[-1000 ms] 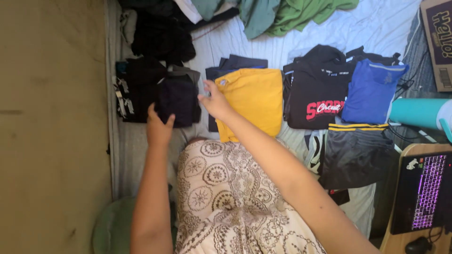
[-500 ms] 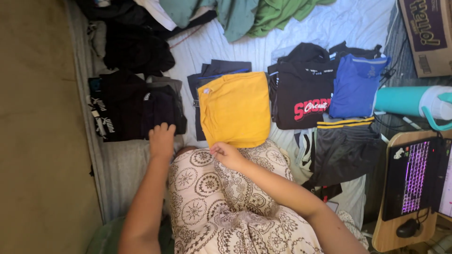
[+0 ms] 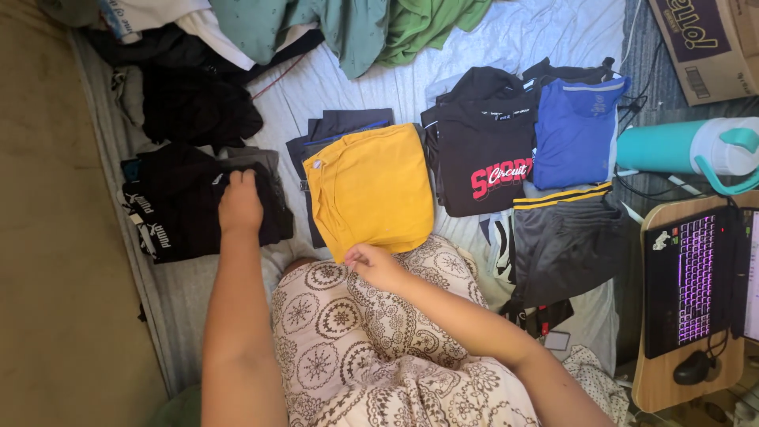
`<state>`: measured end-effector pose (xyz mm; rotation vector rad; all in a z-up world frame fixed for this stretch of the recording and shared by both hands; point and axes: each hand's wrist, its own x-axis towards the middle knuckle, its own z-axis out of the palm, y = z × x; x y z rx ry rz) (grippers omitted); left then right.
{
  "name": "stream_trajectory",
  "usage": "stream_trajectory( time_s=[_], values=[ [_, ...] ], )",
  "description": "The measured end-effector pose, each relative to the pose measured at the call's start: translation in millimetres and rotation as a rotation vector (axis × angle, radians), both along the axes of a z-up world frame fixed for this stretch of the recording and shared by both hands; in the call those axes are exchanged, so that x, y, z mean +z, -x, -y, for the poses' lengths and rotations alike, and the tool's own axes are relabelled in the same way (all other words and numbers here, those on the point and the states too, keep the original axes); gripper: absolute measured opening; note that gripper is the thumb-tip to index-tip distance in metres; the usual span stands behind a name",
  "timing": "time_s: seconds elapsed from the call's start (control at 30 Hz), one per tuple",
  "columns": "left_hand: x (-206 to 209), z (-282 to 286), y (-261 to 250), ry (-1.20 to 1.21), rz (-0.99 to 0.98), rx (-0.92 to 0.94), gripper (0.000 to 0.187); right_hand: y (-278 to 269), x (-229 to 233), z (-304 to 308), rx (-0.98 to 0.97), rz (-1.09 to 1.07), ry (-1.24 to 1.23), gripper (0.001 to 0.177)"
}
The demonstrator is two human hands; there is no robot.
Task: The person folds various garments one by one on a bed, including a dark blue shirt, a green t-shirt, a light green button-up shirt, a brown shirt, a black shirt, a dark purple shirt, and a white t-shirt. Each item is smoothed, folded, and placed into a growing stack.
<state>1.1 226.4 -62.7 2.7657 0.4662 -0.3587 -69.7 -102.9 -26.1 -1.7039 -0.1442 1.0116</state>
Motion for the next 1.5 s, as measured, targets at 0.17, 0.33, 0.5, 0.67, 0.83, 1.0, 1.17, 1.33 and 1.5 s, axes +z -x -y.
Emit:
stream_trajectory(
  time_s=[0.17, 0.33, 0.5, 0.67, 0.83, 1.0, 1.17, 1.33, 1.5],
  values=[
    [17.7, 4.6, 7.4, 0.031, 0.055, -0.047, 0.048, -17.8, 2.5, 7.8, 0.001, 0.012, 0.061, 0.018],
    [25.0, 20.6, 13.6, 0.046, 0.041, -0.024, 0.085, -33.4, 2.1, 4.2, -0.021, 0.001, 0.058, 0.017],
    [53.3, 91.5, 0.3, 0.125, 0.602, -0.022, 0.083, -103.2, 1.5, 34.4, -0.12, 0.423, 0.048, 0.025],
    [82.3, 180.9, -27.7, 0.23, 0.106, -0.256, 0.087, -251.2, 2.7, 69.3, -0.392, 0.799, 0.218, 0.016],
    [71.2, 194.3, -45.7, 0.132, -0.103, -0.196, 0.103, -348.3, 22.8, 50.4, 0.002, 1.138, 0.476, 0.027],
    [54.4, 192.9, -49.9, 0.073, -0.243, -0.195, 0.105, -417.9, 2.2, 21.8, 0.357, 0.972, 0.843, 0.045],
    [63.4, 195.8, -59.7, 0.069, -0.364, -0.231, 0.107, -431.3, -119.2, 80.4, 0.539, 0.727, 1.091, 0.036],
    [74.5, 196.0, -81.5, -0.028, -0.525, -0.281, 0.11, -420.1, 28.2, 51.7, 0.48, 0.81, 0.945, 0.038],
    [51.5, 201.8, -70.3, -0.088, -0.571, -0.299, 0.11, -434.7, -19.9, 49.9, 0.605, 0.896, 1.048, 0.024]
  ],
)
